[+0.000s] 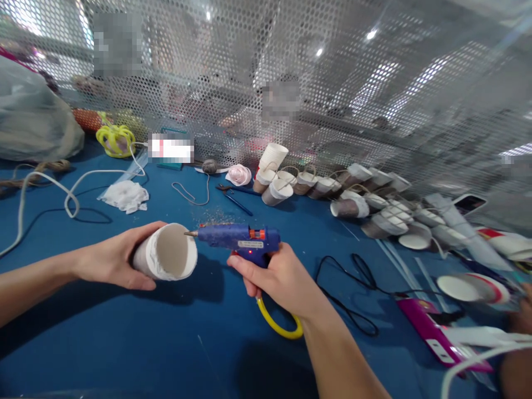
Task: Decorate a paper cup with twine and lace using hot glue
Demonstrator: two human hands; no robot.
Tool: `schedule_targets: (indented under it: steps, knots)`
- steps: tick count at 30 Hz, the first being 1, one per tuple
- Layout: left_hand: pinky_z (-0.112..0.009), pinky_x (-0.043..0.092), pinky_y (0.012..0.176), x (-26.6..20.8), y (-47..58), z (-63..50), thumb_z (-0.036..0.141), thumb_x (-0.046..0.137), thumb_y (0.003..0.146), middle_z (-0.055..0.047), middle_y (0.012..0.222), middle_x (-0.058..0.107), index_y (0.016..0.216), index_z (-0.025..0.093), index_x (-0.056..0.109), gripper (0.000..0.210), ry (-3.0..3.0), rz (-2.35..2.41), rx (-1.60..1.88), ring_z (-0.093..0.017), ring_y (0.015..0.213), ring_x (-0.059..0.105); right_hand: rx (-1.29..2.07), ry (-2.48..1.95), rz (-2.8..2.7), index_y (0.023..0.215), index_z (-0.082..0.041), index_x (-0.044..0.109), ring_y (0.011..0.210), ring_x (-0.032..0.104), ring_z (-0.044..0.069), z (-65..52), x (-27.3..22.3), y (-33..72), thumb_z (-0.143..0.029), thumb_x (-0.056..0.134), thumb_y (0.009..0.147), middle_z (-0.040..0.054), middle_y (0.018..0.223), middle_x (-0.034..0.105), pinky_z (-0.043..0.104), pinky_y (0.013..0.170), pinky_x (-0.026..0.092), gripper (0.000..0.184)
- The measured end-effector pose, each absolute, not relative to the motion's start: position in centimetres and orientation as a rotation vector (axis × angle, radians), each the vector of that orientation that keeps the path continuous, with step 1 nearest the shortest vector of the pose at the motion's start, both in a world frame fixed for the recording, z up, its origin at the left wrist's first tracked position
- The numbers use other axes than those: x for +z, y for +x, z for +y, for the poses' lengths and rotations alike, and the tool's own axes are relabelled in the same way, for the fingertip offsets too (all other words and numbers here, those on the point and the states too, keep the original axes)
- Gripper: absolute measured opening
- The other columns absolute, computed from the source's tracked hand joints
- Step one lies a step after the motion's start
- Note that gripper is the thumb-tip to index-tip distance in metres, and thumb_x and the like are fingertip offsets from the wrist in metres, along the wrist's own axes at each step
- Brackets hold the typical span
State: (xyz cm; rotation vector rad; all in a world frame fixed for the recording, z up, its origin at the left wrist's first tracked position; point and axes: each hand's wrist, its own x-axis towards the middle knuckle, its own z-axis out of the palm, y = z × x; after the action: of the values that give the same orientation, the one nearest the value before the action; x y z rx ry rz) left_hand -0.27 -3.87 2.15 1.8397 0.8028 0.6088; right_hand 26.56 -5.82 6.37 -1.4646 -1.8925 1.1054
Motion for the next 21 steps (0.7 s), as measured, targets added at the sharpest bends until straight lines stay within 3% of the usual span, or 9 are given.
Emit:
schedule_targets:
  steps: [7,12,21]
  knots:
    - [-0.027,0.049,0.069,2.15,-0.61,-3.58,0.029,0.072,0.059,-0.007,0.103,0.06,0.119,0.017,0.047,0.066,1.596,0.654,0.508,-0.021,0.088,0.057,1.162,-1.498,-1.954,0.066,-0.015,0.062,0.036,0.046,0.009,-5.67,6.27,26.97,-0.04,0.06,0.077,-0.0033,0.04,0.052,0.021,0.04,0.04,0.027]
    - [-0.028,0.048,0.072,2.16,-0.74,-3.49,0.028,0.072,0.059,-0.008,0.107,0.059,0.121,0.017,0.046,0.068,1.585,0.655,0.491,-0.022,0.091,0.056,1.152,-1.505,-1.973,0.059,-0.017,0.06,0.036,0.047,0.009,-5.89,6.34,26.91,-0.039,0.059,0.078,-0.003,0.039,0.052,0.022,0.042,0.041,0.029]
    - [-0.031,0.048,0.079,1.98,-0.76,-3.39,0.029,0.073,0.061,-0.006,0.104,0.058,0.118,0.018,0.045,0.065,1.746,0.77,0.612,-0.021,0.093,0.056,1.221,-1.459,-1.868,0.072,-0.017,0.061,0.035,0.046,0.009,-5.76,6.02,27.25,-0.041,0.061,0.077,-0.0044,0.04,0.052,0.022,0.042,0.042,0.025]
